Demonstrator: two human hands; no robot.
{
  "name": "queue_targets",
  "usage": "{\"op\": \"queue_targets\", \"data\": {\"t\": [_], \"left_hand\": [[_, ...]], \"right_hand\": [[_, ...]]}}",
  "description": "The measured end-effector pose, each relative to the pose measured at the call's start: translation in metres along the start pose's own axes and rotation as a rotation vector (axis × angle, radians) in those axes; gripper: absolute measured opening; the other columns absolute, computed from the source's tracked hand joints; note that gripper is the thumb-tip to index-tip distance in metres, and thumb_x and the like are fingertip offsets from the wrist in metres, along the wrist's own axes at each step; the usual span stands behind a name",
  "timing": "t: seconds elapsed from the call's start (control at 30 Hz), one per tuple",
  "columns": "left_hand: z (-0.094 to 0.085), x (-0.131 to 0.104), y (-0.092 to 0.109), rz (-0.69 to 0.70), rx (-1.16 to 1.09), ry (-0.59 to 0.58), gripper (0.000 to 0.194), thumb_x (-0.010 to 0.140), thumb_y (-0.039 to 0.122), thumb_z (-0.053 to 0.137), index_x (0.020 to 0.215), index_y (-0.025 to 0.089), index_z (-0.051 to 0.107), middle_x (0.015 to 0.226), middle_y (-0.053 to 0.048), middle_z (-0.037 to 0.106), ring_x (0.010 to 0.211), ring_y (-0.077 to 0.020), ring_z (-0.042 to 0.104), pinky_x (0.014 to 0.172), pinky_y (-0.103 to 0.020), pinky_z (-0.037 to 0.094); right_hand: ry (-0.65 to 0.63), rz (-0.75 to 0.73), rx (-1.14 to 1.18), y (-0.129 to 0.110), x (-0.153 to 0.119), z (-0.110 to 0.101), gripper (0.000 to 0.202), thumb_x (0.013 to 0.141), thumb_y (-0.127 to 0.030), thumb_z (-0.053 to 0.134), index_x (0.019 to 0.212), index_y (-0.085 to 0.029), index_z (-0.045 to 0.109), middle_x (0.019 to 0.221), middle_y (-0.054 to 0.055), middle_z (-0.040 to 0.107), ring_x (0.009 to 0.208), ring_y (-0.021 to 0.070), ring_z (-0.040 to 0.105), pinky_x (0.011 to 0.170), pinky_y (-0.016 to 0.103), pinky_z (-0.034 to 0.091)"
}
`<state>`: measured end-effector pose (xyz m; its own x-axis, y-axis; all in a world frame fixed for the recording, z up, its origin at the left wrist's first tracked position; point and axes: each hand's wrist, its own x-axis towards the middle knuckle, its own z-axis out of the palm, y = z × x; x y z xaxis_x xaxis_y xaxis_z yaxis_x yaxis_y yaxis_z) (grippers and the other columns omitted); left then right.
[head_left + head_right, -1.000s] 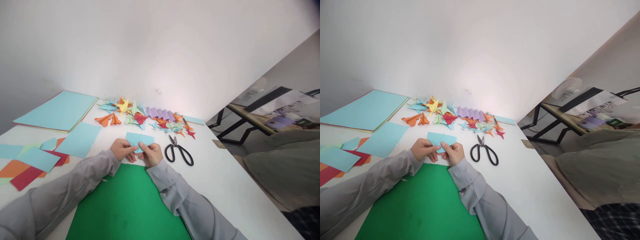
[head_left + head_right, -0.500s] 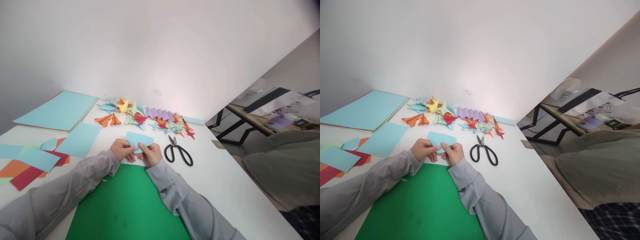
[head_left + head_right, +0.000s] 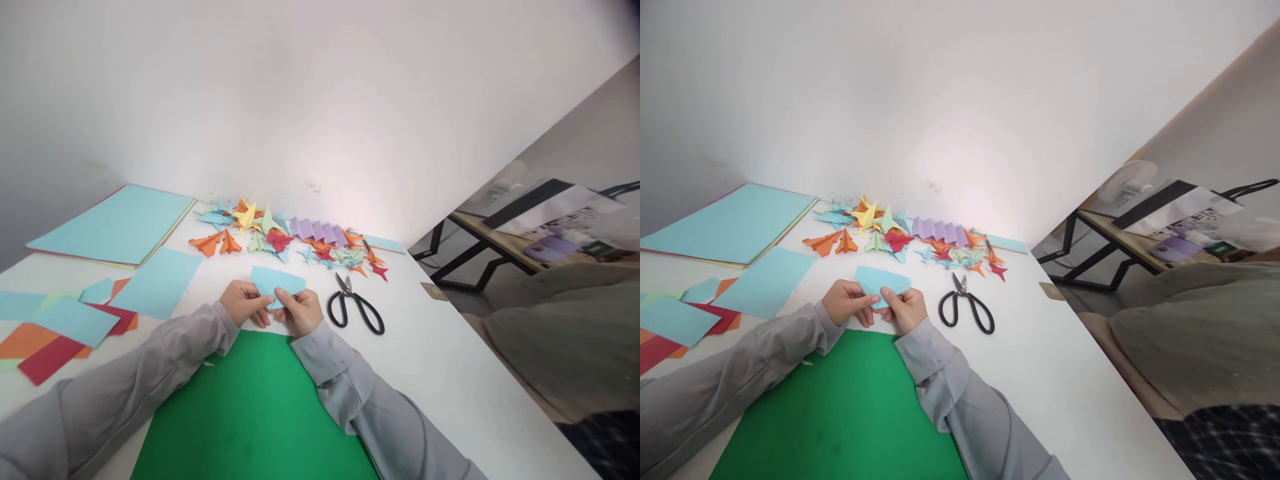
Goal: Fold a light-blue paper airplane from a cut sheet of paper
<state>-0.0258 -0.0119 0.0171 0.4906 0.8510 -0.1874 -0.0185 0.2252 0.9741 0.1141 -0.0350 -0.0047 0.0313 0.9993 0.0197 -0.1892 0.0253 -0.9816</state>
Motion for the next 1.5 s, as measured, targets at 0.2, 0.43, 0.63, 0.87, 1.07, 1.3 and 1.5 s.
{"op": "queue_targets", "data": {"t": [0.2,0.43,0.63,0.87,1.07,1.3,1.5], "left_hand": [[0.0010,-0.0012,0.0019,0.002,0.013,0.025,0.032,0.051,0.035,0.074,0.051,0.009,0.056,0.038,-0.005,0.058,0.033,-0.0143,0.054,0.037,-0.025,0.048],[0.0026,-0.0011,0.0019,0.012,-0.001,0.038,0.030,0.050,0.034,0.074,0.053,0.009,0.057,0.037,-0.003,0.058,0.033,-0.0139,0.054,0.037,-0.024,0.047],[0.0014,0.0002,-0.0007,0.012,-0.016,0.034,0.032,0.050,0.036,0.074,0.054,0.009,0.058,0.037,-0.004,0.057,0.034,-0.0146,0.055,0.036,-0.024,0.048],[0.0021,-0.0014,0.0039,0.030,-0.077,0.088,0.037,0.048,0.039,0.075,0.059,0.008,0.058,0.041,-0.004,0.059,0.039,-0.0163,0.057,0.038,-0.026,0.049],[-0.0011,0.0014,0.0014,0.067,-0.107,0.078,0.039,0.047,0.038,0.075,0.062,0.006,0.060,0.046,-0.005,0.061,0.043,-0.0173,0.059,0.036,-0.026,0.049],[-0.0020,0.0008,0.0023,0.073,-0.038,0.108,0.034,0.049,0.037,0.074,0.057,0.009,0.059,0.038,-0.002,0.056,0.031,-0.0130,0.051,0.028,-0.022,0.040],[-0.0030,-0.0012,0.0061,0.082,0.075,0.167,0.032,0.055,0.033,0.069,0.041,0.015,0.047,0.024,0.006,0.040,0.022,-0.0048,0.033,0.024,-0.017,0.022]], "right_hand": [[0.011,0.012,0.027,0.0011,0.0005,0.0014,0.033,0.061,-0.041,0.067,0.049,-0.011,0.060,0.038,0.000,0.055,0.028,0.0057,0.043,0.029,0.016,0.032],[0.010,0.029,0.023,0.0020,0.0009,0.0012,0.034,0.061,-0.042,0.067,0.048,-0.011,0.060,0.036,0.000,0.054,0.028,0.0057,0.043,0.029,0.016,0.032],[0.004,0.021,0.004,0.0023,0.0010,0.0010,0.034,0.062,-0.042,0.066,0.047,-0.011,0.060,0.037,0.000,0.054,0.028,0.0059,0.043,0.030,0.017,0.032],[0.032,0.033,0.016,-0.0003,-0.0005,0.0016,0.036,0.060,-0.042,0.067,0.045,-0.012,0.057,0.034,0.000,0.052,0.027,0.0060,0.042,0.028,0.017,0.030],[0.013,0.009,0.014,0.0004,-0.0016,0.0022,0.034,0.061,-0.042,0.067,0.047,-0.012,0.056,0.035,-0.001,0.052,0.028,0.0070,0.043,0.030,0.018,0.032],[0.051,-0.034,-0.069,-0.0007,-0.0024,0.0028,0.031,0.060,-0.041,0.067,0.051,-0.013,0.056,0.034,-0.003,0.049,0.027,0.0050,0.039,0.028,0.017,0.028],[-0.025,-0.035,-0.106,-0.0023,-0.0046,0.0028,0.034,0.062,-0.043,0.065,0.046,-0.014,0.056,0.034,-0.002,0.050,0.028,0.0057,0.040,0.029,0.018,0.030]]}}
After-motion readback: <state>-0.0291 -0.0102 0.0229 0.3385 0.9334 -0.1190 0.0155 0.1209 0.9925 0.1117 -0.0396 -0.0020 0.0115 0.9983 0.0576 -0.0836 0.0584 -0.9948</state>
